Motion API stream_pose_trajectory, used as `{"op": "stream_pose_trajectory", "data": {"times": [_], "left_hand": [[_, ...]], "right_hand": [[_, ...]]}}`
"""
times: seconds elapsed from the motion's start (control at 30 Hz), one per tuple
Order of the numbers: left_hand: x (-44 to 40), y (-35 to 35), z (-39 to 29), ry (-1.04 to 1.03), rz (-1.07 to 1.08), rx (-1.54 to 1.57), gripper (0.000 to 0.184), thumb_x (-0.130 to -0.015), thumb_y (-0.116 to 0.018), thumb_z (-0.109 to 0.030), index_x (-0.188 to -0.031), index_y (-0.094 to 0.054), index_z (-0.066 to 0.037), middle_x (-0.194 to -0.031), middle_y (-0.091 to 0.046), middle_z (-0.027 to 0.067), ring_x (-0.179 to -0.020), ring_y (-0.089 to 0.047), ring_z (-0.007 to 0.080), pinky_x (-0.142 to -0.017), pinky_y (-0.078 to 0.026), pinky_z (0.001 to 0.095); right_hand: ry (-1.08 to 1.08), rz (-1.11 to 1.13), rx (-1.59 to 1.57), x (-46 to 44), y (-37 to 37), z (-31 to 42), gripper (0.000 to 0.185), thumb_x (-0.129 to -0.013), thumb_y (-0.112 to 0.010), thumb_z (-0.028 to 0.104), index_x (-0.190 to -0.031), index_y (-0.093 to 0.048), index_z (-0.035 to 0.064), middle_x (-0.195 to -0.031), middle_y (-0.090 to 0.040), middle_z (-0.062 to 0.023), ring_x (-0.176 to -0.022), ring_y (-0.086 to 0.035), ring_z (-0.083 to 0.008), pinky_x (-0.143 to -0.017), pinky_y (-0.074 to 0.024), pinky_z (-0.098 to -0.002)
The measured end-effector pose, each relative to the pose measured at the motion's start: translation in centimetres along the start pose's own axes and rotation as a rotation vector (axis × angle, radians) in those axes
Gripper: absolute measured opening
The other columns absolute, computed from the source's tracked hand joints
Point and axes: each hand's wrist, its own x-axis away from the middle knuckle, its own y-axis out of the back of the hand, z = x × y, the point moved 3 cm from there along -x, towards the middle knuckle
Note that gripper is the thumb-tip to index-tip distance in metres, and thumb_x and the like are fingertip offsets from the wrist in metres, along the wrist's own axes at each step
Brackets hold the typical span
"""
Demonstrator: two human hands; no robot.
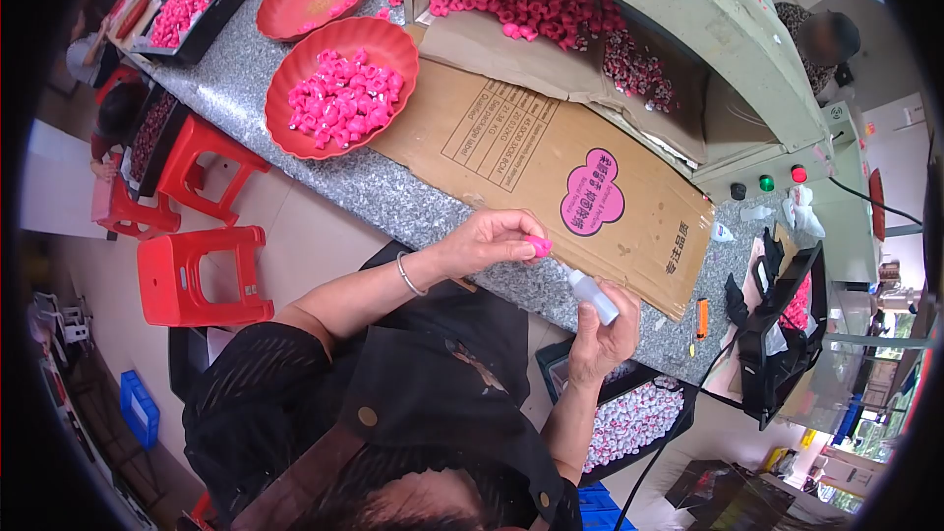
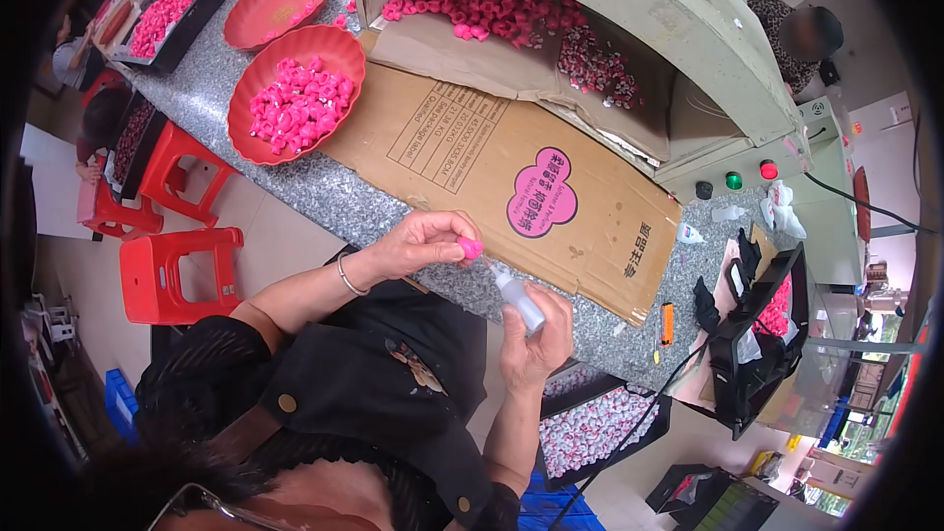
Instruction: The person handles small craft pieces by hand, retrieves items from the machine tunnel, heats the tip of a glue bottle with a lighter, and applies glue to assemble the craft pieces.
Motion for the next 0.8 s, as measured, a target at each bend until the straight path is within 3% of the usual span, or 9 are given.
{"op": "stream_pose_trajectory", "data": {"times": [0.8], "left_hand": [[0.18, 0.14, 0.03, 0.003, 0.017, -0.019, 0.013, -0.09, -0.058, -0.008, -0.099, -0.056, 0.0, -0.097, -0.054, 0.0074, -0.087, -0.054, 0.0133, -0.079, -0.045, 0.0285]], "right_hand": [[-0.023, 0.048, 0.022, 0.05, 0.11, -0.16, 0.024, -0.082, -0.068, 0.013, -0.099, -0.059, -0.0026, -0.095, -0.061, -0.0147, -0.091, -0.056, -0.0238, -0.083, -0.0447, -0.034]]}}
